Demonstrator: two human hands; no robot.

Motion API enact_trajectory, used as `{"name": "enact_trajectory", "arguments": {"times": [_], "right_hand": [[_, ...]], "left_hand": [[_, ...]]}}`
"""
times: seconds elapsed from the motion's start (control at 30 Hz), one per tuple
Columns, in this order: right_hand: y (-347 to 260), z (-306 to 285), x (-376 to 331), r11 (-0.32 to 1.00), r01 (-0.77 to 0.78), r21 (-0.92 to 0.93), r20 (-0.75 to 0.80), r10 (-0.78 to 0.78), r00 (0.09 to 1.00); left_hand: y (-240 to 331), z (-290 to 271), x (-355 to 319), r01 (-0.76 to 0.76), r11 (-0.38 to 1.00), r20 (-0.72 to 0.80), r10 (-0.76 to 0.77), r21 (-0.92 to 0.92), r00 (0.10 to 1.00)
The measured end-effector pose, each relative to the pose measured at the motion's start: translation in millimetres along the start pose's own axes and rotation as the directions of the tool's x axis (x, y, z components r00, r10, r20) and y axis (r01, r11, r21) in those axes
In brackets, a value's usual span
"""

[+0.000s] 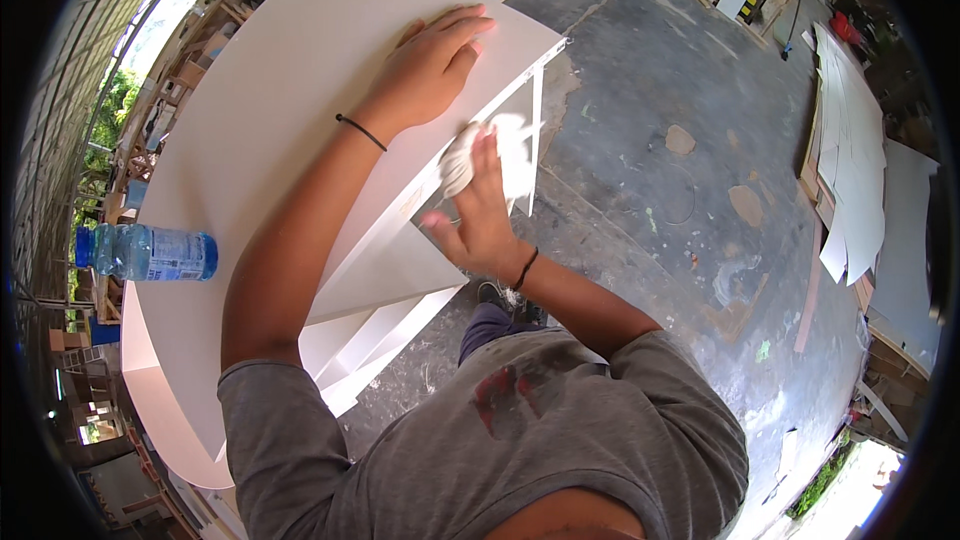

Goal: The person wipes the surfaces and corners of a white shelving unit with a cloth, applies liquid from a bottle, and scrapes edges with a small metal tool.

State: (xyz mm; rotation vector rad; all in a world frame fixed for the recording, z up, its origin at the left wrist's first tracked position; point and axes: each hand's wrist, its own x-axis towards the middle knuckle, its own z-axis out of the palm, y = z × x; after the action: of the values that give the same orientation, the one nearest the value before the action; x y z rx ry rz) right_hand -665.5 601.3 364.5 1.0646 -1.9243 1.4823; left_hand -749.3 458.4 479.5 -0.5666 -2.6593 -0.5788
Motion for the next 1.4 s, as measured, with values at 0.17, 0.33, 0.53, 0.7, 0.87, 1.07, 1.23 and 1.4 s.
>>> {"name": "enact_trajectory", "arguments": {"times": [0.17, 0.33, 0.53, 0.7, 0.87, 1.07, 1.23, 1.4], "right_hand": [[38, -23, 38, 0.997, -0.071, -0.043, -0.100, 0.066, 0.993], [-13, 7, -7, 0.995, 0.088, 0.041, 0.031, -0.089, 0.996], [16, -18, 33, 0.996, -0.056, 0.065, -0.131, 0.064, 0.989], [-19, 8, -5, 0.996, 0.085, 0.032, 0.056, -0.087, 0.995], [25, -19, 29, 0.993, -0.112, 0.046, -0.094, 0.116, 0.989], [-3, -12, 5, 0.999, 0.007, -0.053, -0.006, -0.007, 1.000], [8, -16, 31, 0.991, -0.124, 0.046, -0.056, 0.127, 0.990], [18, -22, 23, 0.990, -0.116, -0.084, -0.009, 0.115, 0.993]], "left_hand": [[3, -4, -2, 0.032, 0.999, -0.005, -0.032, -0.023, 0.999], [0, -1, -3, 0.035, 0.999, 0.004, -0.035, -0.039, 0.999], [2, 0, -3, 0.054, 0.998, -0.004, -0.055, -0.042, 0.999], [-1, 3, -1, 0.029, 0.999, -0.005, -0.029, -0.041, 1.000], [2, 1, 0, 0.016, 1.000, -0.029, -0.015, 0.013, 0.999], [-1, 2, -4, 0.001, 1.000, -0.027, -0.001, 0.011, 1.000], [-1, 1, -4, 0.028, 0.999, -0.024, -0.029, -0.027, 0.999], [3, -2, -2, 0.024, 1.000, -0.012, -0.024, 0.006, 1.000]]}}
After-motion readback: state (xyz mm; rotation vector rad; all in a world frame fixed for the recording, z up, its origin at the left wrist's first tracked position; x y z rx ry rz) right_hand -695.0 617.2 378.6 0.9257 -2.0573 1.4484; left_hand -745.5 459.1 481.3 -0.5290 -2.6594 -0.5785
